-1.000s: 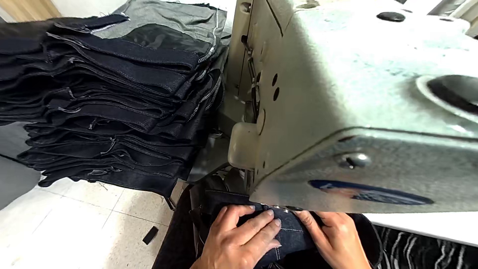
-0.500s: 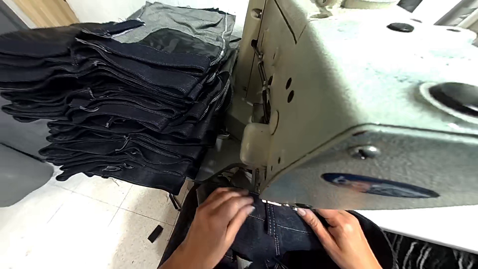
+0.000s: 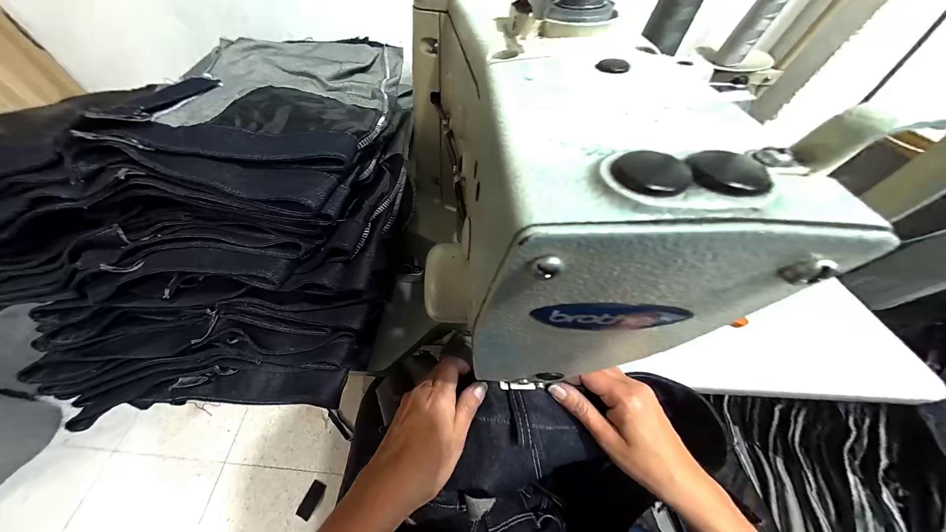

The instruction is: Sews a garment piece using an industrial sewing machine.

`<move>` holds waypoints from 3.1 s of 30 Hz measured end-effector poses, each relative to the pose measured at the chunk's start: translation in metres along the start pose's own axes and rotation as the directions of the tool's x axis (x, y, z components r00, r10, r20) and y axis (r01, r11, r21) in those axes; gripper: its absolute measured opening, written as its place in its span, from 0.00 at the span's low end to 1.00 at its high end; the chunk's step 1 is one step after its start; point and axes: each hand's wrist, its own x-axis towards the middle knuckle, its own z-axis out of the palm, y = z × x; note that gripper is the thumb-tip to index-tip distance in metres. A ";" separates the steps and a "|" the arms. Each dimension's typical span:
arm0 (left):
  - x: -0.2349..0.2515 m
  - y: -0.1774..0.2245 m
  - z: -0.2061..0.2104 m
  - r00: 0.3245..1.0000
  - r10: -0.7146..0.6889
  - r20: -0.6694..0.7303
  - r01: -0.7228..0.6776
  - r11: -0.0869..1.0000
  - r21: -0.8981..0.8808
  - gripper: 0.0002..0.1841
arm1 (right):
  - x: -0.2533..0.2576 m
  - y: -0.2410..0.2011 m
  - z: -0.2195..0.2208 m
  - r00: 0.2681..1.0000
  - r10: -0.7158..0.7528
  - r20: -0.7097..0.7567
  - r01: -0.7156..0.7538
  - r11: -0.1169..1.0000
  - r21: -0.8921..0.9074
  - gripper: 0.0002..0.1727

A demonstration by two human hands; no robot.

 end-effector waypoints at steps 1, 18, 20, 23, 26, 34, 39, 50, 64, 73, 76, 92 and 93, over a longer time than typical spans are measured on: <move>0.001 0.001 0.001 1.000 -0.016 0.005 0.016 1.000 -0.005 0.27 | -0.001 0.001 0.001 1.000 0.005 0.001 -0.005 1.000 0.016 0.26; 0.048 -0.023 0.012 0.985 0.089 -0.149 -0.140 0.917 -0.374 0.08 | 0.038 0.011 0.009 0.991 0.007 -0.130 -0.029 0.985 -0.168 0.16; 0.047 -0.025 0.011 0.959 0.205 -0.198 -0.259 0.915 -0.310 0.09 | 0.037 0.013 0.008 0.993 0.020 -0.118 -0.036 0.990 -0.135 0.17; 0.041 -0.018 0.012 0.914 0.276 -0.297 -0.311 0.947 -0.078 0.07 | 0.032 0.009 0.007 0.993 0.080 -0.091 -0.086 0.995 -0.058 0.17; 0.040 -0.012 0.010 0.920 0.251 -0.302 -0.260 0.966 0.009 0.07 | 0.032 0.002 -0.001 0.991 0.115 -0.065 -0.119 0.991 -0.054 0.17; 0.049 -0.022 0.012 0.941 0.235 -0.244 -0.270 0.956 -0.118 0.09 | 0.030 0.002 -0.005 0.989 0.139 -0.042 -0.141 0.989 -0.049 0.16; 0.053 -0.025 0.006 0.919 0.328 -0.219 -0.366 0.917 -0.162 0.10 | 0.023 0.000 -0.003 0.997 0.036 -0.067 -0.050 0.973 -0.224 0.16; 0.048 -0.012 -0.015 0.987 0.151 0.054 -0.130 0.951 -0.281 0.15 | 0.028 0.002 -0.030 0.984 0.019 0.175 0.028 0.964 -0.265 0.15; 0.050 -0.005 -0.009 0.992 0.091 0.090 -0.071 0.975 -0.212 0.15 | -0.085 0.076 -0.069 0.697 0.717 0.025 -0.701 0.673 0.236 0.17; 0.036 -0.017 -0.029 0.999 0.033 -0.011 -0.034 0.969 -0.246 0.16 | -0.035 0.065 -0.087 0.757 0.621 0.204 -0.609 0.556 0.566 0.22; 0.018 -0.091 -0.077 0.981 0.108 -0.161 -0.098 0.993 0.071 0.16 | 0.009 0.056 -0.078 0.805 0.377 0.458 -0.560 0.737 0.379 0.14; 0.156 -0.059 0.010 0.873 0.372 -0.315 -0.380 0.924 0.037 0.13 | 0.079 0.039 0.011 0.822 0.547 0.159 -0.570 0.781 0.255 0.04; 0.151 -0.063 0.013 0.894 0.360 -0.265 -0.389 0.919 -0.064 0.13 | 0.076 0.037 0.017 0.777 0.603 0.182 -0.629 0.728 0.272 0.04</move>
